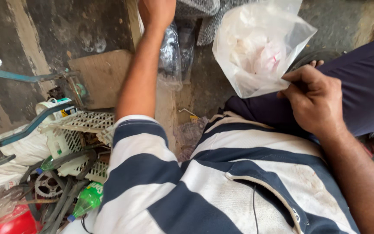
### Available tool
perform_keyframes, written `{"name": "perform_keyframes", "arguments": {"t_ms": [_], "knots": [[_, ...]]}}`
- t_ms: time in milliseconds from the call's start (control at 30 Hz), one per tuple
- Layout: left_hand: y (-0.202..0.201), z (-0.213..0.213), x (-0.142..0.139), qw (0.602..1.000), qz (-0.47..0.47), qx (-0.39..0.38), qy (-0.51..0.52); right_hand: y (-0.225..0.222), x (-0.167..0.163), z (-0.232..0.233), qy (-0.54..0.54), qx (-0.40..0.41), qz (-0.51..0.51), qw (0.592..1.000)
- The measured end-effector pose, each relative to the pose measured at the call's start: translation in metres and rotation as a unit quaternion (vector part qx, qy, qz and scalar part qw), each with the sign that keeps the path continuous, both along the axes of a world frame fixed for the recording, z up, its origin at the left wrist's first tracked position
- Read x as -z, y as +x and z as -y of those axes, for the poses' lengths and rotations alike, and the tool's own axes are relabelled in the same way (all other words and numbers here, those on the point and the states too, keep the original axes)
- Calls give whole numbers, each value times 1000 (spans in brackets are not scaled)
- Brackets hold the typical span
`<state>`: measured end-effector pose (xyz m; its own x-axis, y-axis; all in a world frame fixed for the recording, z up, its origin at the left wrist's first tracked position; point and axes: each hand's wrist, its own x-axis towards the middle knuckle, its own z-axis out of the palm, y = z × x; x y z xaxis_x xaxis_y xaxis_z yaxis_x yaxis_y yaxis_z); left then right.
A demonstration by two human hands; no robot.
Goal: The person sits cross-legged on the floor of a bicycle workshop and unpacks bicycle components from plastic bags and bubble wrap. He unwraps a water bottle and other parts, sets them on the floor, and wraps items in yellow plastic sheeting.
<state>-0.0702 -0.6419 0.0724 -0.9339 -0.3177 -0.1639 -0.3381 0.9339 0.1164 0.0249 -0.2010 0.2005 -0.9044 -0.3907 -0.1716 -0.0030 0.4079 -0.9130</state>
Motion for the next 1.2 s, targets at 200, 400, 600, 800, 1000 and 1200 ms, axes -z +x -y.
{"name": "perform_keyframes", "arguments": {"t_ms": [200,400,600,800,1000,1200], "knots": [[60,-11,88,977,-2,-201,-77,-6,-5,4,22,-3,0,1000],[59,-6,74,932,160,-322,30,-11,-10,8,28,-3,37,999],[96,2,75,966,108,-209,103,-19,-15,11,36,-102,-50,993],[138,-18,89,957,17,-142,252,-20,-16,17,3,-198,-64,978],[158,-69,98,941,86,-226,236,-10,-9,4,-61,-119,-19,991],[114,-32,-48,836,198,-19,512,-13,10,-1,-102,-106,25,989]]}}
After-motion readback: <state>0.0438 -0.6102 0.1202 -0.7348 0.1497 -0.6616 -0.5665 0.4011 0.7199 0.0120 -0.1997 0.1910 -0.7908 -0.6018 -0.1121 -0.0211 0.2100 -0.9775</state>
